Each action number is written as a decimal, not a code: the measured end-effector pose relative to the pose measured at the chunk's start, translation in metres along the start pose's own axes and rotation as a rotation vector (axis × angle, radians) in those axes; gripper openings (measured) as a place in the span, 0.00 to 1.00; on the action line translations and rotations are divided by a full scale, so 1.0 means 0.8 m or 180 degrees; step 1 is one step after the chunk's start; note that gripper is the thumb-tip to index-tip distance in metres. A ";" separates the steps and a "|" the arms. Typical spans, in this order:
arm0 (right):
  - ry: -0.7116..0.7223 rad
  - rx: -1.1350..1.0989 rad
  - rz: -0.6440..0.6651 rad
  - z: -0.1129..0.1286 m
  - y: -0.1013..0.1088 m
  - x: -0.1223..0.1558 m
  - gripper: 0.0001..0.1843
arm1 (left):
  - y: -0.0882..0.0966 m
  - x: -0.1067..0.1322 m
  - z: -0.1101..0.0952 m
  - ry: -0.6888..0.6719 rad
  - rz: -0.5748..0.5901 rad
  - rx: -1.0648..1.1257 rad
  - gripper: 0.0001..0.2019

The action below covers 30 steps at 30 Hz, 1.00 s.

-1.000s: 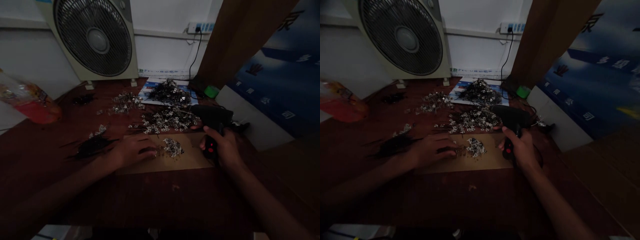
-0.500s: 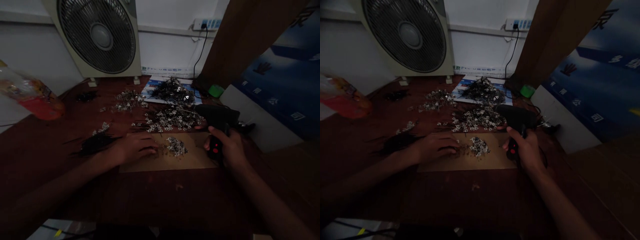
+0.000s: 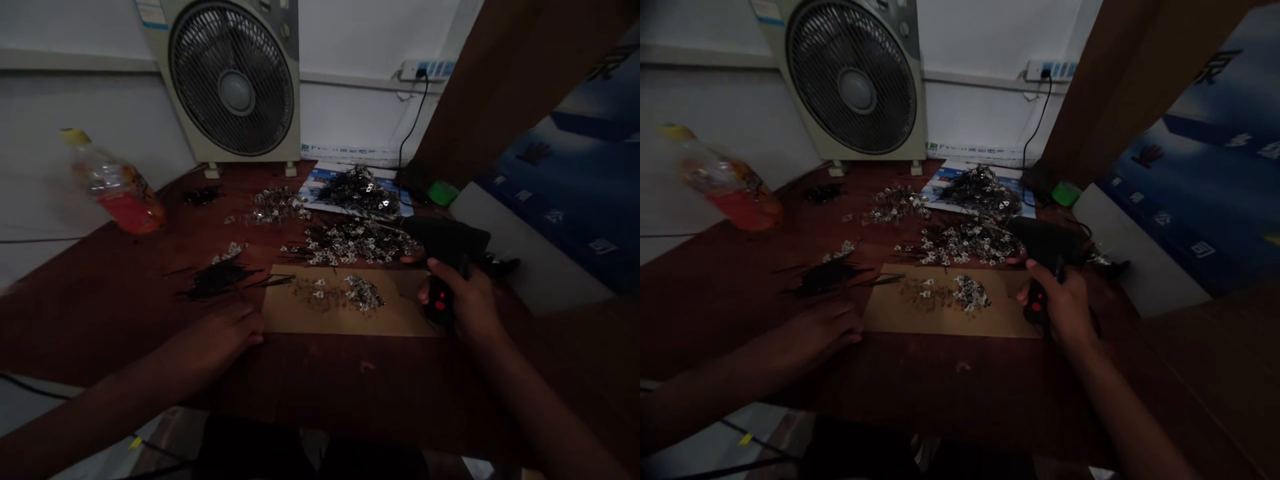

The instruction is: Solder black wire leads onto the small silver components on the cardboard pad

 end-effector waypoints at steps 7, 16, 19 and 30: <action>0.0041 0.0016 -0.0018 -0.002 0.000 -0.001 0.13 | -0.016 -0.001 0.006 0.0054 0.0060 0.0031 0.11; 0.0010 -0.0010 -0.0096 0.001 0.004 0.002 0.17 | -0.012 0.015 -0.010 -0.0044 -0.0242 -0.0168 0.12; -0.0048 -0.0002 -0.0058 0.001 0.003 0.003 0.18 | -0.024 0.026 -0.026 -0.0370 -0.0463 -0.0244 0.11; -0.0205 0.0029 -0.0065 -0.001 0.000 0.006 0.21 | -0.015 -0.008 -0.007 -0.0094 -0.0422 0.0024 0.10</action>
Point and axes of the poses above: each hand's wrist, its own x-axis away from the middle knuckle, its own y-axis out of the back of the hand, z = x × y, the point moved 7 cm from there along -x, towards the middle knuckle, and after that the axes turned 11 degrees about z, right-handed, at the moved point
